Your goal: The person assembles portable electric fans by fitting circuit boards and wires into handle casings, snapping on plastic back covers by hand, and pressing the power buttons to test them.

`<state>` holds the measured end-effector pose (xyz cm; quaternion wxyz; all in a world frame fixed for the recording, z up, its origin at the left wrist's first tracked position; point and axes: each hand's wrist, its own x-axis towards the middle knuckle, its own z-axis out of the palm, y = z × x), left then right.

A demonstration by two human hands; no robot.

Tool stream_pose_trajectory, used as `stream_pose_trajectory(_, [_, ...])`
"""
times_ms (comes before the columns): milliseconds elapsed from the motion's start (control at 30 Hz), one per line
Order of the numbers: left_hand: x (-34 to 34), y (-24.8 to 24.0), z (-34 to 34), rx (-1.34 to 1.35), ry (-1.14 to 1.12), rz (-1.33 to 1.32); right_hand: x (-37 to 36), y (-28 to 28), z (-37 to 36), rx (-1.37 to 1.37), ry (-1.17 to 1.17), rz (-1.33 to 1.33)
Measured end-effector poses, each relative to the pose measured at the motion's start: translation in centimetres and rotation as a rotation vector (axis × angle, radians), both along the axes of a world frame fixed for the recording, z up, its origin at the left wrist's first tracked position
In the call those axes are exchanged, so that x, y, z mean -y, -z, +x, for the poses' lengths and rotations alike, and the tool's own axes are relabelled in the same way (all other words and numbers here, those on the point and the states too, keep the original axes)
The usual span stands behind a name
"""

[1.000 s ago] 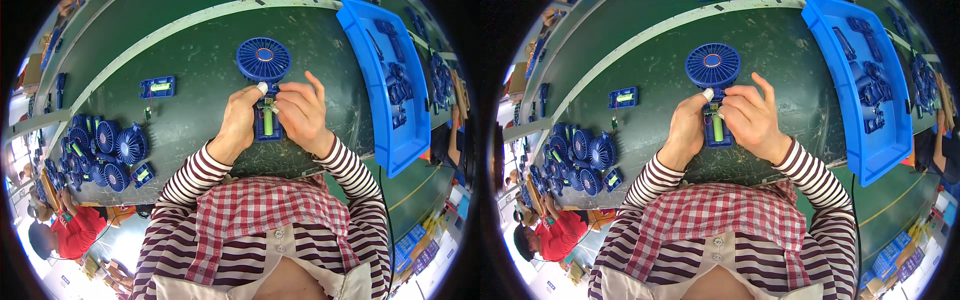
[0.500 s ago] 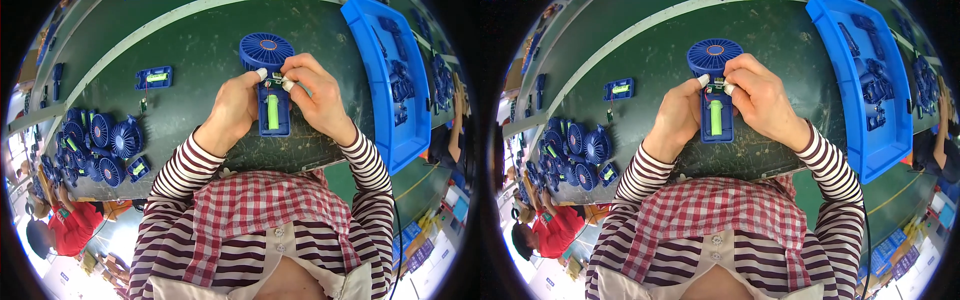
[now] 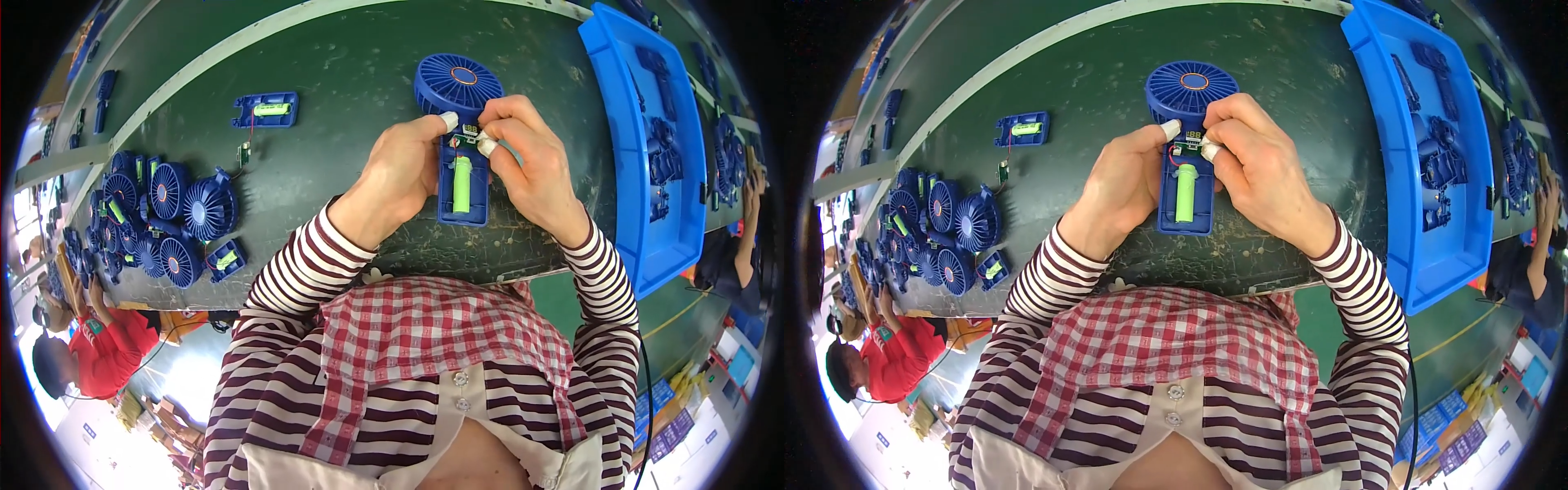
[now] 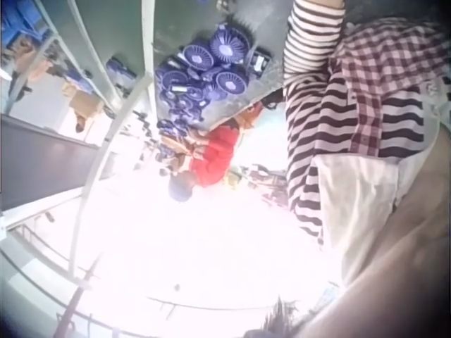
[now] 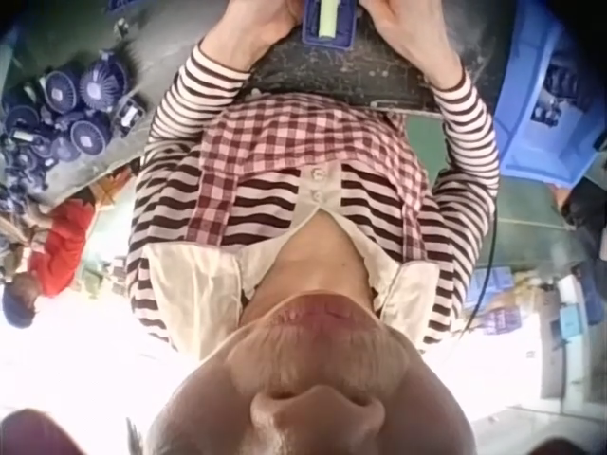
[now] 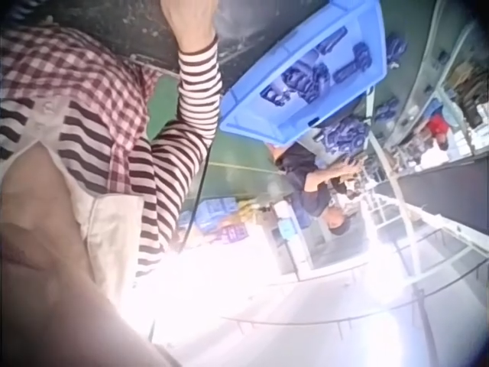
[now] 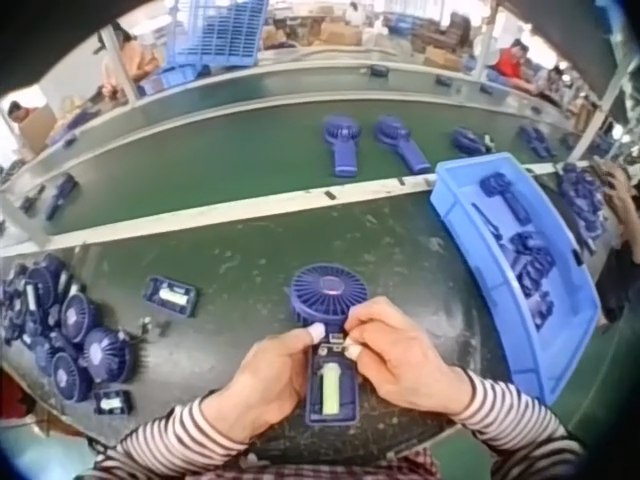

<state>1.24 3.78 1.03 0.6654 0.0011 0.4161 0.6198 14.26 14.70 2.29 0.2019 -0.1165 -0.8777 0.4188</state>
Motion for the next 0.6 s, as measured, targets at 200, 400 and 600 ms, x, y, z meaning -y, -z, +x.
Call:
stream_pose_trajectory(200, [-0.03,0.18,0.16,-0.007,-0.043,-0.056,0.12,0.52,-0.03,-0.043,-0.001,0.127])
stream_pose_trajectory(400, [0.28,0.44,0.17,-0.009,-0.013,-0.077,-0.02,0.49,-0.1,-0.077,-0.084,0.322])
stream_pose_trajectory(600, [0.87,0.0,-0.72,-0.066,0.099,-0.056,-0.02,0.66,0.0,-0.041,-0.109,0.357])
